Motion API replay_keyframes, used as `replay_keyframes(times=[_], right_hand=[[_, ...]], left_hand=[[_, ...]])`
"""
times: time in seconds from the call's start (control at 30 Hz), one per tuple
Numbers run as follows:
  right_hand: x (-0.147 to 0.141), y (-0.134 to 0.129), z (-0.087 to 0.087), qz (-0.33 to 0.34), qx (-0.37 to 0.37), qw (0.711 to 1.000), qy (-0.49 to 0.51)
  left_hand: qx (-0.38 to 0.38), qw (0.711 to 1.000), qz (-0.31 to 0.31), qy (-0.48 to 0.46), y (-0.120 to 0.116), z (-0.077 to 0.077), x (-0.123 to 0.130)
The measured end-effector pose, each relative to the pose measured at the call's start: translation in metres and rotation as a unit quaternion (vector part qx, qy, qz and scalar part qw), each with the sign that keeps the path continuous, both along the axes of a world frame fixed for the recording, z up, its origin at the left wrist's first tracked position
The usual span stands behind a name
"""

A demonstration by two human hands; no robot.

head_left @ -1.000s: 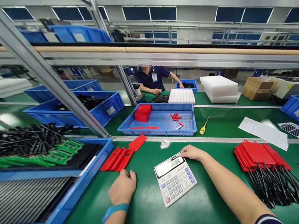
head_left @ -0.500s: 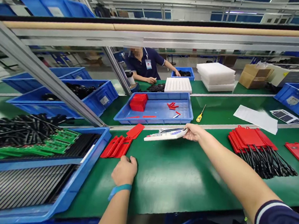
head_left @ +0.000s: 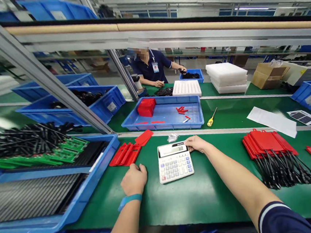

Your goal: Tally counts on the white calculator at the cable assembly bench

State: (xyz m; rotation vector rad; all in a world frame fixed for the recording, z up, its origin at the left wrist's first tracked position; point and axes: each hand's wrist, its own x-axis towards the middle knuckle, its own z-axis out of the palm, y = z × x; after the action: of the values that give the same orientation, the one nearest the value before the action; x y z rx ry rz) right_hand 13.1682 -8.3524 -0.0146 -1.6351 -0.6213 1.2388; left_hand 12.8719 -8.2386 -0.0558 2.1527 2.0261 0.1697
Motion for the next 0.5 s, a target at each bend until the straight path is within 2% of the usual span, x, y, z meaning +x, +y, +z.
replay_keyframes(times=[0.13, 0.23, 0.3, 0.37, 0.43, 0.5], right_hand=[[-0.011, 0.036, -0.016, 0.013, 0.031, 0.994, -0.105], [-0.022, 0.039, -0.020, -0.008, 0.057, 0.976, -0.208], [-0.036, 0.023, -0.023, -0.023, 0.073, 0.959, -0.272], [-0.056, -0.006, -0.028, -0.019, 0.115, 0.926, -0.360], [-0.077, -0.040, -0.036, 0.016, 0.191, 0.861, -0.471], [-0.095, -0.067, -0.045, 0.050, 0.235, 0.806, -0.541]], left_hand=[[0.000, 1.000, 0.001, 0.003, 0.004, -0.005, -0.001], [0.003, 1.000, 0.004, -0.001, 0.006, -0.006, -0.001], [-0.002, 1.000, 0.003, -0.007, 0.007, -0.006, -0.002], [-0.006, 1.000, 0.004, -0.012, 0.009, -0.005, -0.002], [-0.006, 1.000, 0.003, -0.015, 0.010, -0.005, -0.002], [-0.003, 1.000, 0.002, -0.015, 0.012, -0.006, -0.003]])
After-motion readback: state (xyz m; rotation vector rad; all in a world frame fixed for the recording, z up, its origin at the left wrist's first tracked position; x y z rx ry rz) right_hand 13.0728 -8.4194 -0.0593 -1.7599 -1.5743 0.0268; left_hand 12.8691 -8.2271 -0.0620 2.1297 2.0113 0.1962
